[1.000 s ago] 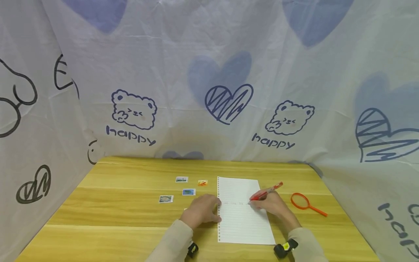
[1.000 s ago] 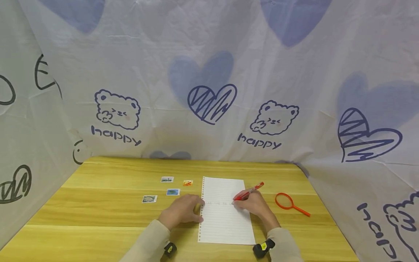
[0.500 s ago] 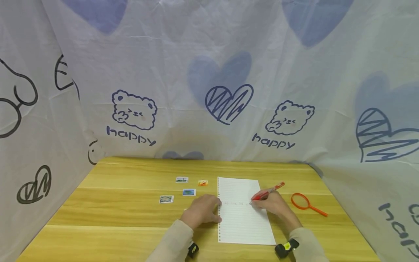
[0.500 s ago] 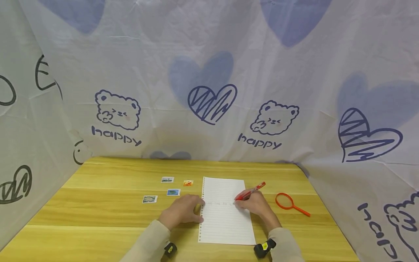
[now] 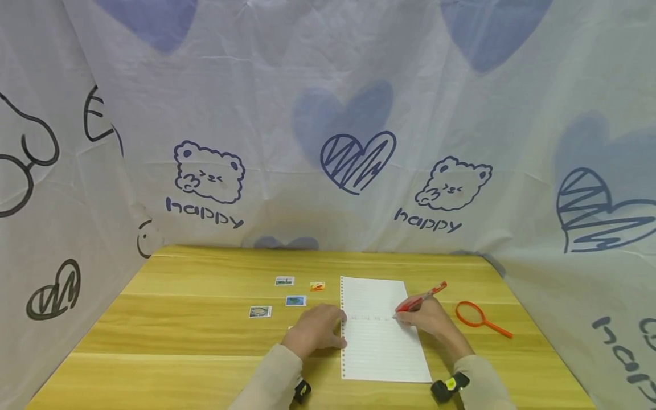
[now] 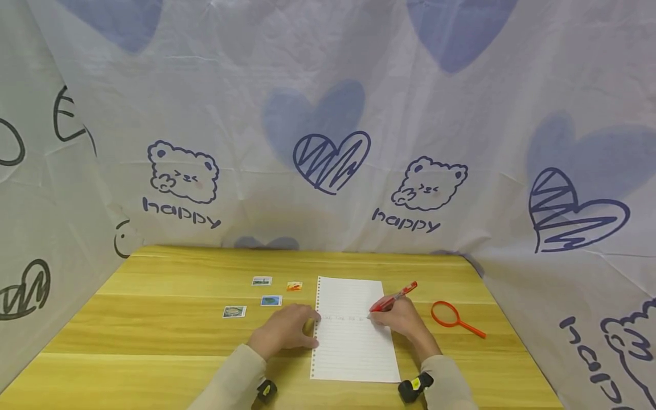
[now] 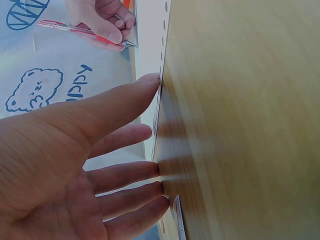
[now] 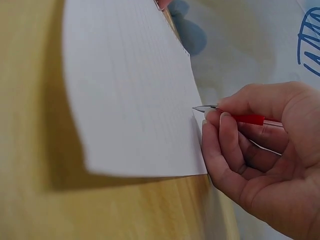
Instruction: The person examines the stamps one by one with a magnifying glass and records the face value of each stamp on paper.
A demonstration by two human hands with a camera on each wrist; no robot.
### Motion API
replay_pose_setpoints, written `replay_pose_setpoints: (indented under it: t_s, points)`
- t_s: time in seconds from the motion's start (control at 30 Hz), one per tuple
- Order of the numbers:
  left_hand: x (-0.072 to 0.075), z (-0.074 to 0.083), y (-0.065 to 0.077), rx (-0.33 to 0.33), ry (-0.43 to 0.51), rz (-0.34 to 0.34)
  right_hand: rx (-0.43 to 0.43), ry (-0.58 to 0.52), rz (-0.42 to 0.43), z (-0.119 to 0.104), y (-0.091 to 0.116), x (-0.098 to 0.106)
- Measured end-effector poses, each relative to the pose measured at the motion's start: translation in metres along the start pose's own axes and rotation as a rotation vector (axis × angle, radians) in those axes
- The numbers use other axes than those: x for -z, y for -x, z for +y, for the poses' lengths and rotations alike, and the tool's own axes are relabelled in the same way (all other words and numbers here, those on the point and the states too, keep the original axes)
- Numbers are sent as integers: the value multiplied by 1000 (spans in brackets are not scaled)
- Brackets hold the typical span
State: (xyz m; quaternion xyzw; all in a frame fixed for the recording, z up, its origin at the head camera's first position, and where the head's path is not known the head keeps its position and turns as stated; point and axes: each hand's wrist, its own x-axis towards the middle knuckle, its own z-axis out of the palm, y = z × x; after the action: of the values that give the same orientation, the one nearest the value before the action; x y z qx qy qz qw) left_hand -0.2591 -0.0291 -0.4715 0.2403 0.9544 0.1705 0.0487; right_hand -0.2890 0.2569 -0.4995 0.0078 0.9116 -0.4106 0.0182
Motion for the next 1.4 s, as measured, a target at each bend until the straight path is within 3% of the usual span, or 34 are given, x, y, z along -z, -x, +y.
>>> replay_pose_setpoints:
  t_s: [0.93,1.4]
  points:
    - [0,1,0,5,-5,-1,25,-5,-26,-2,1,5]
    - [-1,0,0,6,7,-5,190,99,-3,-3,5,31]
